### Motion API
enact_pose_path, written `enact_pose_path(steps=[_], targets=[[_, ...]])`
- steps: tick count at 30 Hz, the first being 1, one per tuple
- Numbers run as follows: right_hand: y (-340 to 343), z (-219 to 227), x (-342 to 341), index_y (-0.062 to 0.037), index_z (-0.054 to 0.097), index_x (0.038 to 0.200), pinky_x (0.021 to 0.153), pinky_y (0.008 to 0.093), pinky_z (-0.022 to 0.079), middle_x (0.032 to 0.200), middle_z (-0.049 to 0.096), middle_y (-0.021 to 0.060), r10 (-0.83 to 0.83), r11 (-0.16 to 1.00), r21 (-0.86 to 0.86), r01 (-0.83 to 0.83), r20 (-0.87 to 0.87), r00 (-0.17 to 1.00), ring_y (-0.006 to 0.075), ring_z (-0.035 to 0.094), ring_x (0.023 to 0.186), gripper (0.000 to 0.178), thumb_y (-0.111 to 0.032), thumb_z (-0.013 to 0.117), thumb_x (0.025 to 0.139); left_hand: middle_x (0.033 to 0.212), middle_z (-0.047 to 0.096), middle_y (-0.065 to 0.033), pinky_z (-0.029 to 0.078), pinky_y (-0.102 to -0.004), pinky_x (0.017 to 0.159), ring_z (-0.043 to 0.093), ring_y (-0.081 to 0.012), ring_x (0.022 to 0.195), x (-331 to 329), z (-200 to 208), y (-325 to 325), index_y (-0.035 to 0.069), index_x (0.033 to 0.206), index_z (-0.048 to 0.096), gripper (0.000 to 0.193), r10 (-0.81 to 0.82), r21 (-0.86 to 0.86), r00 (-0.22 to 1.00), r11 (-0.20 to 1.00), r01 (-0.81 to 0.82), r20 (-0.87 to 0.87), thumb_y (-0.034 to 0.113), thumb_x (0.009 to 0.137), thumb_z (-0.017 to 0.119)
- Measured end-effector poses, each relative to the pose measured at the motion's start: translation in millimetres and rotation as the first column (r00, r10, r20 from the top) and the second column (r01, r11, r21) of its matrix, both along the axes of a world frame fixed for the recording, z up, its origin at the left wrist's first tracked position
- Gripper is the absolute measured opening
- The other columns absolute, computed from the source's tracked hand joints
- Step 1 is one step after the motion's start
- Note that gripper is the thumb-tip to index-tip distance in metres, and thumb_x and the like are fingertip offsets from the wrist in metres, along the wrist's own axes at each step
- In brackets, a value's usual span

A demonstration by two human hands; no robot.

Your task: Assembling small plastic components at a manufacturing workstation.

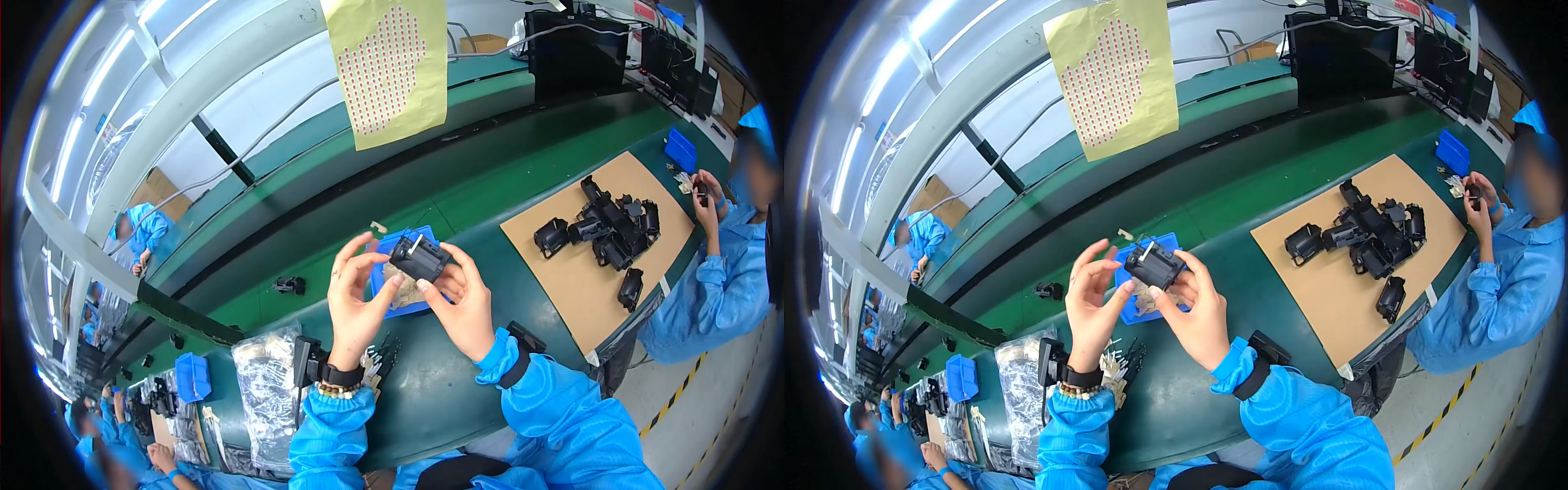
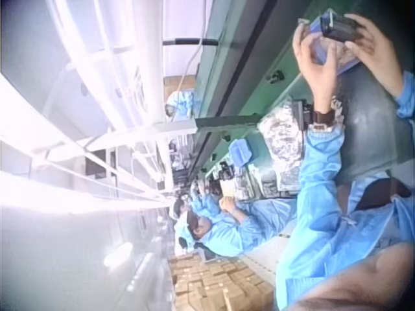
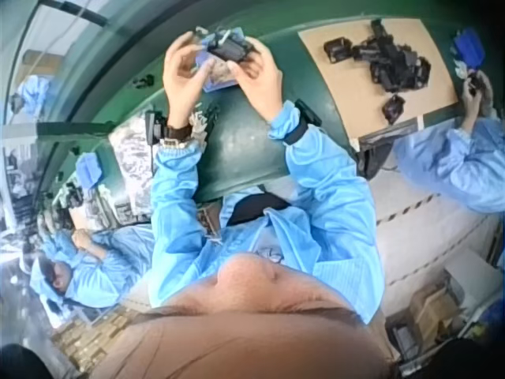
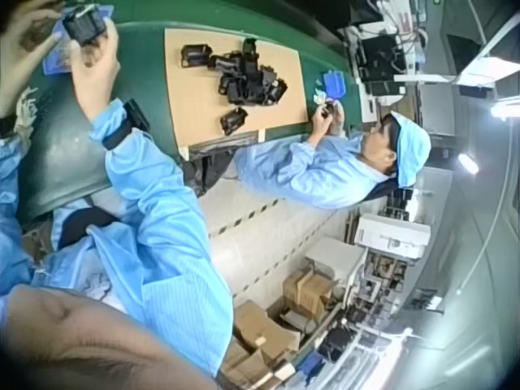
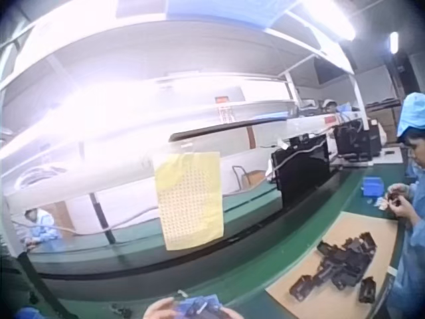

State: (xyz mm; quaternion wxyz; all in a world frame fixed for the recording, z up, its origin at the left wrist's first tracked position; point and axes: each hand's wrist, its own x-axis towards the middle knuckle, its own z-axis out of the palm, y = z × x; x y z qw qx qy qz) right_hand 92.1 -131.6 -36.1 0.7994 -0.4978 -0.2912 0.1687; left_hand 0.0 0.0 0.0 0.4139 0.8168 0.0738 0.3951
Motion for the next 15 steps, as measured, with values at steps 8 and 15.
enact_pose_path(steps=[8,15], targets=[[0,0,-21,0.002,0.038,0.139,0.093,0.036,0.053,0.119,0.063,0.0194,-0.007,1.0,-0.006,0.009,0.243,0.97,0.0236,0.064,0.11,0.065,-0.001,0.072,0.084,0.121,0.057,-0.0117,0.05,-0.0382,0.1,0.057,-0.0253,0.118,-26,3,-8,0.001,0.097,0.065,0.023,0.025,-0.256,0.987,0.967,0.017,0.161,-0.008,0.077,0.074],[-2,-1,-24,0.0018,0.04,0.138,0.093,0.0373,0.054,0.118,0.063,0.0198,-0.022,0.998,-0.042,0.04,0.367,0.93,0.0252,0.066,0.108,0.066,-0.003,0.074,0.082,0.116,0.059,-0.0111,0.05,-0.0362,0.095,0.06,-0.0245,0.112,-38,2,-10,0.001,0.089,0.068,0.017,0.036,-0.239,0.986,0.971,0.003,0.16,-0.007,0.075,0.075]])
